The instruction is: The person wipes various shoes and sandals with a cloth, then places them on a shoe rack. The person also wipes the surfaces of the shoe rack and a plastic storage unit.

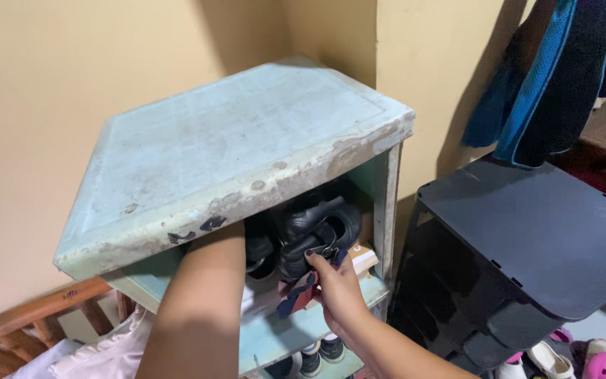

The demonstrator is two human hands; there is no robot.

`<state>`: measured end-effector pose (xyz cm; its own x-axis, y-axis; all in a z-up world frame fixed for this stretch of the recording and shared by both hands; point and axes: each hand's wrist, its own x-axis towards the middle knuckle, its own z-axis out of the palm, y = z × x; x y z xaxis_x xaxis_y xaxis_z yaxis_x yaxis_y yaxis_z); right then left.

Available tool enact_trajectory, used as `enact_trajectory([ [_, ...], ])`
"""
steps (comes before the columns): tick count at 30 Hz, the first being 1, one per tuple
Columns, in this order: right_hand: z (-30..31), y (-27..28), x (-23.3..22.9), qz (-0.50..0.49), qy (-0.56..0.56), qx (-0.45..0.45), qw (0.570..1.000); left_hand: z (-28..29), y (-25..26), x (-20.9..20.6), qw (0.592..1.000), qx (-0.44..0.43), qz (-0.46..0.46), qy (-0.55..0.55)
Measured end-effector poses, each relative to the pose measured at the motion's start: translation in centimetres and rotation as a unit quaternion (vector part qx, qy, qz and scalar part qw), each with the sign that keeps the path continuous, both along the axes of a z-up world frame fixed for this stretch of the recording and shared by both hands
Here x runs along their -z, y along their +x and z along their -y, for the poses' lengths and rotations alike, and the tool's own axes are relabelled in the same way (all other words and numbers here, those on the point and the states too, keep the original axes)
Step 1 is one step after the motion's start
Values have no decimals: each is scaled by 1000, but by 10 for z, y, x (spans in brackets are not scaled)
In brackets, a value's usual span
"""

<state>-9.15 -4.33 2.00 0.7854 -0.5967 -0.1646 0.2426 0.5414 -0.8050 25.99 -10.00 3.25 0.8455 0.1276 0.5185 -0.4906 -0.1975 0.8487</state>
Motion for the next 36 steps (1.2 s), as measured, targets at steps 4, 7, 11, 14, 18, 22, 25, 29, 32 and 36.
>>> enact_trajectory([
  [4, -2, -5, 3, -40, 9, 11, 999, -7, -3, 24, 999, -21, -28, 26],
  [7, -1, -3, 1, -22, 4, -8, 1000, -5, -2, 27, 998, -11, -30, 52],
  [11, 2, -6, 1, -25, -2, -21, 999, -8, -5, 35, 992, 35, -19, 122],
  [14, 5, -10, 1, -35, 2, -19, 999, -12, -7, 43, 981, 71, -6, 181],
  [18, 7, -10, 1, -48, 7, -13, 999, -9, -12, 52, 964, 109, 19, 243],
  [22, 11, -10, 0, -60, 19, -6, 998, -4, -15, 55, 953, 121, 35, 274],
  [25, 12, -10, 0, -47, 3, -18, 999, -10, -14, 57, 949, 119, 42, 288],
  [29, 14, -11, 1, -60, 16, -14, 998, -11, -16, 57, 945, 115, 50, 301],
  [32, 18, -6, 8, -65, 30, -1, 997, -6, -19, 56, 942, 116, 57, 310],
  [36, 28, 9, 26, -40, -3, 17, 999, 1, -25, 62, 938, 122, 63, 320],
])
